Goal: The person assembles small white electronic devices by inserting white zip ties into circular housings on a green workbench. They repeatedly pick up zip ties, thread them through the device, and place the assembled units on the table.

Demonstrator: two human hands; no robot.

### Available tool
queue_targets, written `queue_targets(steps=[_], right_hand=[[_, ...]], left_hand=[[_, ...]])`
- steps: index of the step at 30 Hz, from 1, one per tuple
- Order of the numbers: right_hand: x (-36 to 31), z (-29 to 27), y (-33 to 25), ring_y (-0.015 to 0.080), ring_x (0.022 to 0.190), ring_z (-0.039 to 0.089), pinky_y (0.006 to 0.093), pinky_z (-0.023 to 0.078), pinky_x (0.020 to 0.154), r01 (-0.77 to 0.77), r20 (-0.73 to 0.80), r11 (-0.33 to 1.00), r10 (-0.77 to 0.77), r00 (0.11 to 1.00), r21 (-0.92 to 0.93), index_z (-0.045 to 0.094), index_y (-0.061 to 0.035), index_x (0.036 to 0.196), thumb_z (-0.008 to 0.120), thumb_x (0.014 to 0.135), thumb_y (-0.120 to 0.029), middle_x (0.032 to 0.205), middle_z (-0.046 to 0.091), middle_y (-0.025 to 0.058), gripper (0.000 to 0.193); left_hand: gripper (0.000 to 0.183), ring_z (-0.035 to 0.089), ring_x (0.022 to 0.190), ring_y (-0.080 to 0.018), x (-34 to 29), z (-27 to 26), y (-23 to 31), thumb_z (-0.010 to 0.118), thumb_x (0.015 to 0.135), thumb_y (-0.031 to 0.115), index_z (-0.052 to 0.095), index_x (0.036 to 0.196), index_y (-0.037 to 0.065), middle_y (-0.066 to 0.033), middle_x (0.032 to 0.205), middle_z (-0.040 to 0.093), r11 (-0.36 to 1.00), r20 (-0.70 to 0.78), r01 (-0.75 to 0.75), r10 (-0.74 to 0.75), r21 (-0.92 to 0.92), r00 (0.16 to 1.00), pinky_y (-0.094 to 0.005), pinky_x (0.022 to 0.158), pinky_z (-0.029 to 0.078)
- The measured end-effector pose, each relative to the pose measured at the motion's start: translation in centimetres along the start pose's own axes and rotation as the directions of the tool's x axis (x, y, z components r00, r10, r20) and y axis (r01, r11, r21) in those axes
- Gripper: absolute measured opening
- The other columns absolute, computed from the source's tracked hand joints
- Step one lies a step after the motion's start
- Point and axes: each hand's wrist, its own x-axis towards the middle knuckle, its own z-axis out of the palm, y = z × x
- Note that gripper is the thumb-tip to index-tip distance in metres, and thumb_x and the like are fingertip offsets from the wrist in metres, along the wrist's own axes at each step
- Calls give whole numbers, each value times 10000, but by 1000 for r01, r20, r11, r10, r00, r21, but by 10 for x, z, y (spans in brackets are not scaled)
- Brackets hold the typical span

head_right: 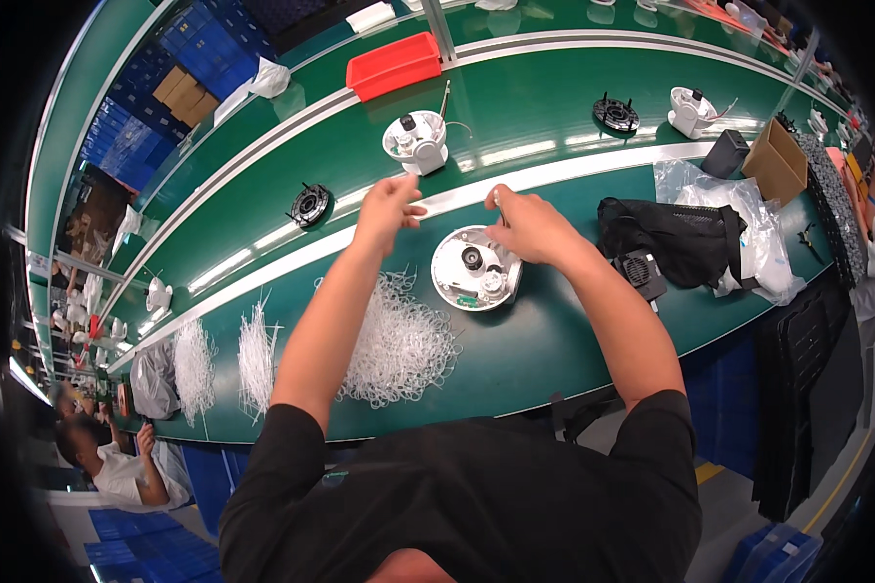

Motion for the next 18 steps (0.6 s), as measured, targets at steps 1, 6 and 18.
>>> queue_targets(steps=[1, 6, 18], right_hand=[[1, 1, 8, 379, 905, 675, 446, 518, 815, -11, -7, 999, 11, 1000, -40, 674, -28, 1053, 625, 890, -200, 955, 706, 187, 242], [5, -2, 13, 419, 910, 668, 469, 523, 860, -46, -43, 992, 41, 998, -116, 726, -4, 965, 564, 898, -215, 939, 695, 254, 274], [112, -92, 133, 309, 584, 708, 352, 601, 546, -458, -446, 834, 552, 705, 308, 665, 120, 874, 580, 904, -126, 776, 701, 239, 262]], left_hand=[[503, 672, 828, -253, 20, -4, 3, 613, 981, 361, 497, 1256, -44, -168, 1135, 577, 995, -43, 63, -67, -80, 997, -310, 624, 560], [592, 678, 924, -367, 111, -16, -7, 552, 1009, 371, 376, 1348, -82, -261, 1233, 497, 965, -122, 115, -147, -237, 982, -385, 651, 616], [340, 690, 916, -295, 52, -4, 8, 427, 894, -38, 496, 1225, -68, -200, 1144, 619, 929, -19, 35, -45, -368, 999, -365, 672, 644]])
